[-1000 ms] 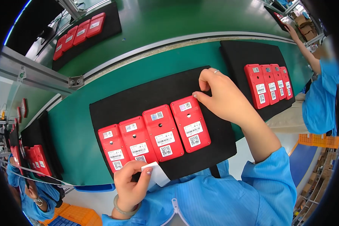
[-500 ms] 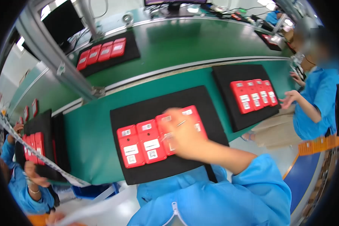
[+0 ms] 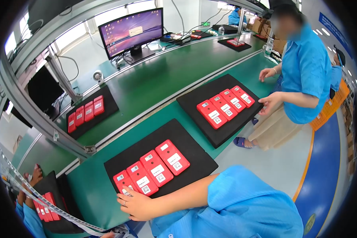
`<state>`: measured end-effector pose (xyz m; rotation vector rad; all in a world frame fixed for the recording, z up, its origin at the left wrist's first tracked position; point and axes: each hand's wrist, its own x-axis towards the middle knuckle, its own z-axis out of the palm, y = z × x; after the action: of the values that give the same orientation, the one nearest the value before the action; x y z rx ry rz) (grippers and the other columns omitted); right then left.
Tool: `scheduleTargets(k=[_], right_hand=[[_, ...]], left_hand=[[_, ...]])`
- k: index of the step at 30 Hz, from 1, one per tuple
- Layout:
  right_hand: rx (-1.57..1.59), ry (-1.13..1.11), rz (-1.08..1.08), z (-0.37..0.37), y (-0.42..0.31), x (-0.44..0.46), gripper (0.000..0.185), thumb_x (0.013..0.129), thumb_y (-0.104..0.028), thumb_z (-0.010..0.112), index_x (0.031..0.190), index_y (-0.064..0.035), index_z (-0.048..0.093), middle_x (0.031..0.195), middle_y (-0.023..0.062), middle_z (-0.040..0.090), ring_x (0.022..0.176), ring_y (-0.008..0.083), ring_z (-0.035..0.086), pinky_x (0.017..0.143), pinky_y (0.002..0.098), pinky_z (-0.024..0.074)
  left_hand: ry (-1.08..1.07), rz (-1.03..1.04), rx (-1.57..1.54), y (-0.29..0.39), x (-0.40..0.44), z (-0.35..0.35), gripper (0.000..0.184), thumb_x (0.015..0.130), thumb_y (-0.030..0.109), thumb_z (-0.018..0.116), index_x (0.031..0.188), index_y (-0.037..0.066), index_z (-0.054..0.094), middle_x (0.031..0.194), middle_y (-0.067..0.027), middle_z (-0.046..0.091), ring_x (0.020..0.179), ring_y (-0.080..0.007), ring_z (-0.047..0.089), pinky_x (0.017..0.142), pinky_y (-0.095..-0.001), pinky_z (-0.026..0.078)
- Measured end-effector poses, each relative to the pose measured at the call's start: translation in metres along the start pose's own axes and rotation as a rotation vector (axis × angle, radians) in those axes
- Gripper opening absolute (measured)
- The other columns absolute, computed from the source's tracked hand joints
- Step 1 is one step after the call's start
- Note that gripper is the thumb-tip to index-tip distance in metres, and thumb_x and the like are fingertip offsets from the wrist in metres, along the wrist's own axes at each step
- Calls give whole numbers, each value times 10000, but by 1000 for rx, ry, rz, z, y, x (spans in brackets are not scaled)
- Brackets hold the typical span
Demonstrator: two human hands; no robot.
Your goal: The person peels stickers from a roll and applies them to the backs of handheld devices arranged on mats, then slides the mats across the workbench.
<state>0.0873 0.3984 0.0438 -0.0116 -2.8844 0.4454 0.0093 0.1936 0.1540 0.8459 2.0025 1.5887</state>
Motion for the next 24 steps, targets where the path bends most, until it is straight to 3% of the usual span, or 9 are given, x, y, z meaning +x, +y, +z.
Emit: scheduleTargets(k=[1, 4, 7, 12, 14, 15, 16, 19, 24], right_hand=[[3, 8, -6, 1, 0, -1, 448, 867, -389, 532, 1113, -16, 562, 1364, 212, 443, 1355, 325, 309, 1119, 577, 143], [-40, 70, 0, -8, 10, -15, 428, 874, -398, 553, 1136, -60, 556, 1397, 197, 408, 1376, 342, 267, 1116, 588, 142], [69, 67, 55, -21, 26, -39, 526, 867, -394, 594, 1322, -175, 450, 1458, 182, 325, 1377, 391, 239, 1110, 588, 154], [17, 181, 184, -42, 48, -79, 620, 862, -413, 603, 1396, -187, 385, 1466, 164, 326, 1376, 373, 256, 1109, 576, 169], [-25, 90, 250, -53, 62, -100, 623, 874, -420, 580, 1400, -149, 383, 1462, 204, 314, 1379, 390, 240, 1109, 582, 151], [-23, 109, 249, -54, 66, -109, 624, 876, -420, 575, 1394, -127, 388, 1461, 205, 316, 1382, 381, 239, 1111, 567, 159], [-24, 110, 260, -52, 66, -110, 624, 876, -420, 575, 1394, -127, 388, 1461, 205, 316, 1382, 381, 239, 1111, 567, 159], [27, 156, 342, -54, 63, -116, 620, 859, -416, 599, 1356, -84, 432, 1441, 179, 358, 1367, 347, 286, 1108, 522, 209], [72, 243, 186, -39, 76, -113, 644, 822, -399, 622, 1346, -71, 440, 1429, 164, 381, 1351, 318, 328, 1084, 549, 227]], left_hand=[[-124, -58, -76, -14, 16, 9, 206, 944, 93, 491, 1022, -37, 632, 982, -112, 644, 899, -176, 575, 846, -311, 440], [-227, -292, -200, -98, 55, 15, 149, 962, 147, 518, 959, 28, 607, 808, -26, 602, 692, -91, 530, 612, -220, 420], [-241, -313, -288, -87, 61, 37, 123, 963, 161, 520, 938, 58, 582, 729, 13, 557, 598, -64, 489, 516, -209, 371], [-283, -328, -210, -74, 65, 40, 132, 964, 160, 514, 947, 46, 579, 724, 12, 563, 588, -70, 500, 509, -205, 375], [-273, -360, -148, -73, 64, 42, 133, 959, 156, 524, 946, 35, 577, 762, -4, 587, 603, -72, 514, 502, -210, 380], [-284, -374, -200, -71, 63, 42, 130, 956, 134, 525, 942, 14, 574, 918, -74, 636, 710, -109, 564, 602, -236, 447], [-295, -375, -198, -75, 66, 44, 130, 956, 134, 525, 942, 14, 574, 918, -74, 636, 710, -109, 564, 602, -236, 447], [-487, -339, -314, -94, 76, 56, 104, 954, 73, 499, 934, -16, 550, 1206, -191, 580, 927, -190, 575, 863, -323, 457], [-599, -387, -405, -57, 89, 161, 70, 949, 86, 522, 972, 34, 563, 876, -24, 586, 774, -109, 569, 662, -230, 449]])
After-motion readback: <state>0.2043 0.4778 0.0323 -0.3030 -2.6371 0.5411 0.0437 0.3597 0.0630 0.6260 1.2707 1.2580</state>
